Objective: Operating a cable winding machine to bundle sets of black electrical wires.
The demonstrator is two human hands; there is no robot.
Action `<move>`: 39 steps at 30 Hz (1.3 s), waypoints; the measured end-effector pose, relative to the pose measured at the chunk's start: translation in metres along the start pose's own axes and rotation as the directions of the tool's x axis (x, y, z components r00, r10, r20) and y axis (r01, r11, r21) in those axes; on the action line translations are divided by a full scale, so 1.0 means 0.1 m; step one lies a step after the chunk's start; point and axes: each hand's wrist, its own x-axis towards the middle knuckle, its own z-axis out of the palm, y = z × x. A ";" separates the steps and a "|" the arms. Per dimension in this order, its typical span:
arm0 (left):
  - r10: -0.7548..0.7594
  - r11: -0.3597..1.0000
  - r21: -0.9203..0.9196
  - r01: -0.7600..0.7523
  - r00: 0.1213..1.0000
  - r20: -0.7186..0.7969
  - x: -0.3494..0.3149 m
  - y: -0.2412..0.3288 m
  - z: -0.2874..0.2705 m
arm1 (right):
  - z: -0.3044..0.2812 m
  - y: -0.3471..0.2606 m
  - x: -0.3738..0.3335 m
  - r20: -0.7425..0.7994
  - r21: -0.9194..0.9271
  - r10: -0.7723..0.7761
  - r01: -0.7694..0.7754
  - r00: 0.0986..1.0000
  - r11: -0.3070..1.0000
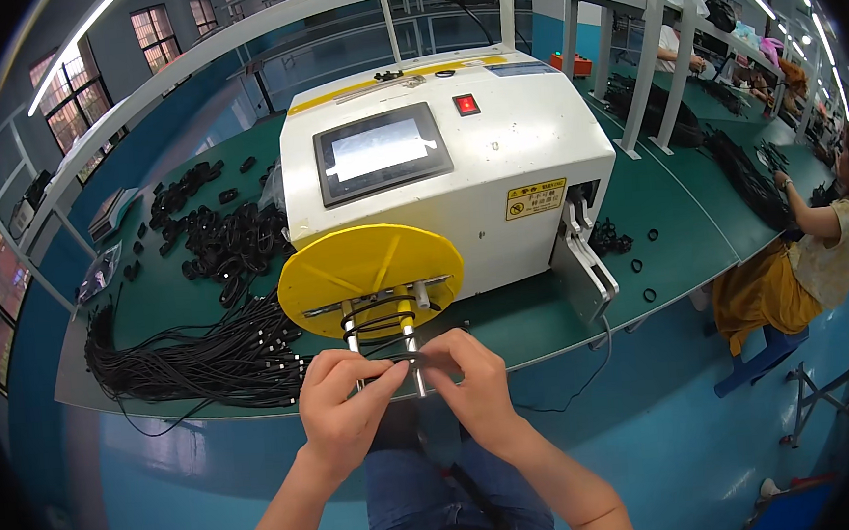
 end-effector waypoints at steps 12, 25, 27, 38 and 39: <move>-0.175 0.982 -0.085 0.171 0.984 -0.041 -0.09 0.01 0.01 | -0.03 -0.10 -0.06 -0.087 -0.245 -0.194 0.168 0.977 0.955; -0.495 0.815 -0.396 0.423 0.863 -0.096 -0.33 0.03 -0.04 | -0.02 -0.32 0.04 -0.034 -0.153 -0.073 0.067 0.997 0.986; -0.798 0.438 -0.699 0.565 0.603 -0.012 -0.53 0.00 0.01 | -0.02 -0.31 0.04 -0.025 -0.145 -0.062 0.058 0.998 0.988; -0.814 0.319 -0.820 0.475 0.580 0.019 -0.59 0.05 0.32 | -0.03 -0.35 0.03 -0.024 -0.185 -0.082 0.076 0.996 0.980; -0.814 0.344 -0.820 0.457 0.581 -0.017 -0.61 0.06 0.35 | -0.03 -0.35 0.02 -0.027 -0.179 -0.084 0.078 0.996 0.981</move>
